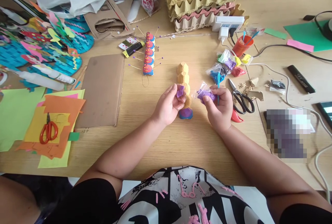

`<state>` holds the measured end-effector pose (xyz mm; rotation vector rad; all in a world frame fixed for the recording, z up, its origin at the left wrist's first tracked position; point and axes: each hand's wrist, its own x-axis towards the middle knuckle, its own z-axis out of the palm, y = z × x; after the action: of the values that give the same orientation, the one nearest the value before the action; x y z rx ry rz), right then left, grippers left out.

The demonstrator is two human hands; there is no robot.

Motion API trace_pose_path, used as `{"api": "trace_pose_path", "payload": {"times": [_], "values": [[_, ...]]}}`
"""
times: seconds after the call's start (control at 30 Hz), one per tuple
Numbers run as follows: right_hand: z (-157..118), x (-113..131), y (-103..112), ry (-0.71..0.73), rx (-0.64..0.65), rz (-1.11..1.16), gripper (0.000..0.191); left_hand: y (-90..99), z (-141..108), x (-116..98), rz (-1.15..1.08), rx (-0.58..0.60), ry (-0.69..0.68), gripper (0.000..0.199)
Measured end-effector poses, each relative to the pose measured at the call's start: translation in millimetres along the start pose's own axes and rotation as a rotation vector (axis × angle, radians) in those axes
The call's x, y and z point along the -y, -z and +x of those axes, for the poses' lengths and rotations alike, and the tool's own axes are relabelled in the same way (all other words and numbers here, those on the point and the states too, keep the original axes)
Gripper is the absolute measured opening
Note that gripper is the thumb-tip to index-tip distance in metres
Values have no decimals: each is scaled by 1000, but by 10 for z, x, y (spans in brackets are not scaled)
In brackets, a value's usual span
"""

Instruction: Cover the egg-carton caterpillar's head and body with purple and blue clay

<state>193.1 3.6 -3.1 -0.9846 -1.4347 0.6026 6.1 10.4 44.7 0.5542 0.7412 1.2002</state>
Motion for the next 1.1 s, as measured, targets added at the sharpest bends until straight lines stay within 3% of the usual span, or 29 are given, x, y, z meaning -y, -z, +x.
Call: {"api": "trace_pose_path", "payload": {"times": [0.17,0.27,0.37,0.43,0.57,0.77,1.1], "values": [[19,139,-12,164,29,-33,25,11,-27,118,232,133,-180,59],[33,183,-19,210,62,-59,23,78,-17,197,398,180,-512,50],[34,196,-25,218,49,-96,24,164,-8,253,631,128,-888,50],[34,209,-26,240,45,-133,24,207,-11,274,749,129,-985,49],[42,252,-19,278,52,-201,22,201,-39,283,794,150,-954,47],[41,259,-10,291,81,-243,23,72,-98,246,675,184,-779,33],[41,270,-21,294,44,-255,23,109,-130,257,694,95,-764,37]]}}
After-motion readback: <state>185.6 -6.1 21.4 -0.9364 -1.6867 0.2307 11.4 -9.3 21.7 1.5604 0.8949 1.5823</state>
